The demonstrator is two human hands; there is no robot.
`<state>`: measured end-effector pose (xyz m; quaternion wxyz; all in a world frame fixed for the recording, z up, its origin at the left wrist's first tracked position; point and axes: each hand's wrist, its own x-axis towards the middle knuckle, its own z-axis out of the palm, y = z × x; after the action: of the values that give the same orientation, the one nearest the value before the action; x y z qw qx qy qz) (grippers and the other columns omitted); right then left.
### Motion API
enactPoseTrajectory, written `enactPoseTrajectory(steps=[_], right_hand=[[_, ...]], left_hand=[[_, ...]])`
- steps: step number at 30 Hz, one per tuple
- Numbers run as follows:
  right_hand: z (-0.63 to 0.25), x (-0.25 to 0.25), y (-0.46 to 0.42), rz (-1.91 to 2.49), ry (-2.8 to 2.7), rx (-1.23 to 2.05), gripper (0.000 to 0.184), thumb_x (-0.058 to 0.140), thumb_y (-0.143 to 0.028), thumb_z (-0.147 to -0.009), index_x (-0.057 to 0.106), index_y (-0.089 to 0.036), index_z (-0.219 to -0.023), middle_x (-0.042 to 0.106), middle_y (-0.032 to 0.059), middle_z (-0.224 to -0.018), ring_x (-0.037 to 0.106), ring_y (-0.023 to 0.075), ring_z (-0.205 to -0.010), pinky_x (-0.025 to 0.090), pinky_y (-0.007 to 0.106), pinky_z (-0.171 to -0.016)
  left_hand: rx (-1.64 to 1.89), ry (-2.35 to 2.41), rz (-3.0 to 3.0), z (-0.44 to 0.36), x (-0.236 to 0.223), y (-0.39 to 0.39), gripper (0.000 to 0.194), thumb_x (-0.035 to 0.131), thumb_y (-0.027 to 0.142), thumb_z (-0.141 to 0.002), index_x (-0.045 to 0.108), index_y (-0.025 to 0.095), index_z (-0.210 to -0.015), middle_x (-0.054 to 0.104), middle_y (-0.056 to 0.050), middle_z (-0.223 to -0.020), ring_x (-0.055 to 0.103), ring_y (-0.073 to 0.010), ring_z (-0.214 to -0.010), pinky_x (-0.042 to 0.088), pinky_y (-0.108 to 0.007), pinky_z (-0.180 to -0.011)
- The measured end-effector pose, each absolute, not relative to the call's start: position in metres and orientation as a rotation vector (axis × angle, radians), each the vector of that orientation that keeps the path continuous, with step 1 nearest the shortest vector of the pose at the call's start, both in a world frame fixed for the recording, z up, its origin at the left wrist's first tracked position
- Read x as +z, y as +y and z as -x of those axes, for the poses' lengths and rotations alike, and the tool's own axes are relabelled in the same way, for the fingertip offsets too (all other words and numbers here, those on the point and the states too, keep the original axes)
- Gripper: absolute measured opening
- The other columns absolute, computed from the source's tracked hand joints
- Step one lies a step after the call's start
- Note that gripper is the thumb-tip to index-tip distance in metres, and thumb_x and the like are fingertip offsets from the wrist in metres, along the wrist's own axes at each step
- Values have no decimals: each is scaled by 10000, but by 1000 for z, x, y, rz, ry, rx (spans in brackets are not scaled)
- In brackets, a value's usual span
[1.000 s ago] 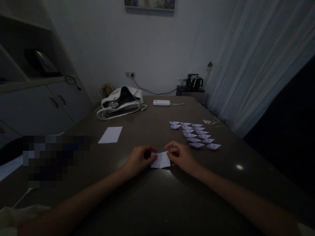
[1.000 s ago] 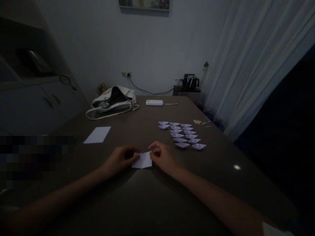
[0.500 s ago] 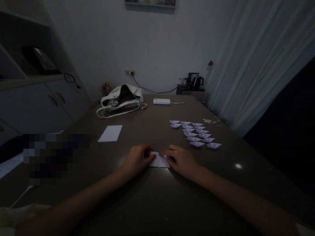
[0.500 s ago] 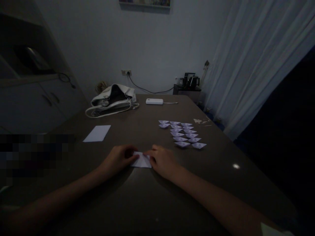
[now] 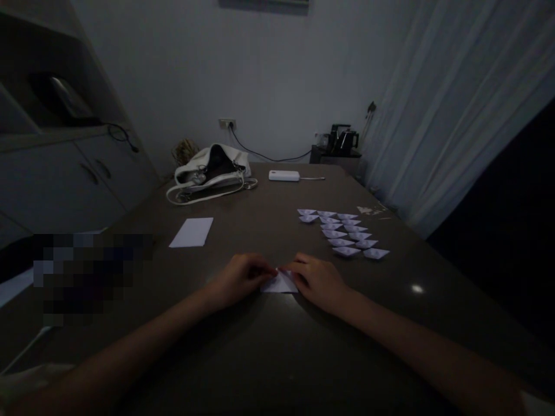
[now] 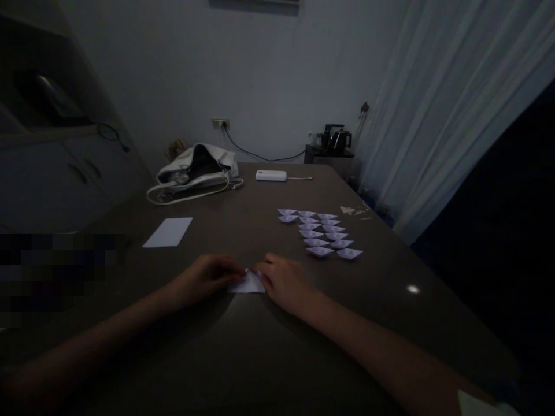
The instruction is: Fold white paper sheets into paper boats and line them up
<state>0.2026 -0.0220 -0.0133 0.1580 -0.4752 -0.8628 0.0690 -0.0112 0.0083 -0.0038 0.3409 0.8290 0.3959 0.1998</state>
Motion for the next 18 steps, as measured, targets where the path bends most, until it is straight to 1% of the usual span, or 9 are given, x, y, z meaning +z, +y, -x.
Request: enactPoseTrajectory(steps=[1,4,10,14,18], right_hand=[[-203,-13,-22,1356,-2463,202,336,468,-147,-889,629,-262,-1161,591,28,-915,559,124,-763,362,230,-634],[-203,-13,-22,1359,-2461,208,320,476,-148,-883,633,-249,-1143,596,30,-918,562,128,-778,364,231,-636],[-203,-13,-23,1346,-2478,193,298,460,-158,-896,635,-241,-1122,595,34,-918,571,144,-832,386,239,-665],[-202,-14,-24,1359,-2493,178,296,452,-168,-905,631,-237,-1130,599,43,-928,576,152,-850,397,245,-674],[-201,-13,-24,1372,-2494,161,283,430,-165,-914,624,-218,-1113,603,48,-927,575,160,-856,402,248,-670]], left_hand=[[523,997,-2157,13,-4,10,206,539,179,-813,707,154,-929,694,-65,-905,633,-176,-821,471,-267,-733],[553,949,-2157,16,-7,14,219,524,133,-809,711,157,-921,688,-69,-929,636,-176,-847,475,-270,-760],[521,1010,-2165,15,-10,13,167,599,199,-810,705,172,-937,684,-56,-902,626,-173,-805,470,-263,-729],[495,939,-2271,13,-6,10,170,578,186,-833,706,175,-944,665,-60,-920,617,-155,-782,457,-236,-694],[470,884,-2376,13,-6,9,193,540,169,-859,707,170,-957,658,-74,-943,621,-157,-796,457,-236,-700]])
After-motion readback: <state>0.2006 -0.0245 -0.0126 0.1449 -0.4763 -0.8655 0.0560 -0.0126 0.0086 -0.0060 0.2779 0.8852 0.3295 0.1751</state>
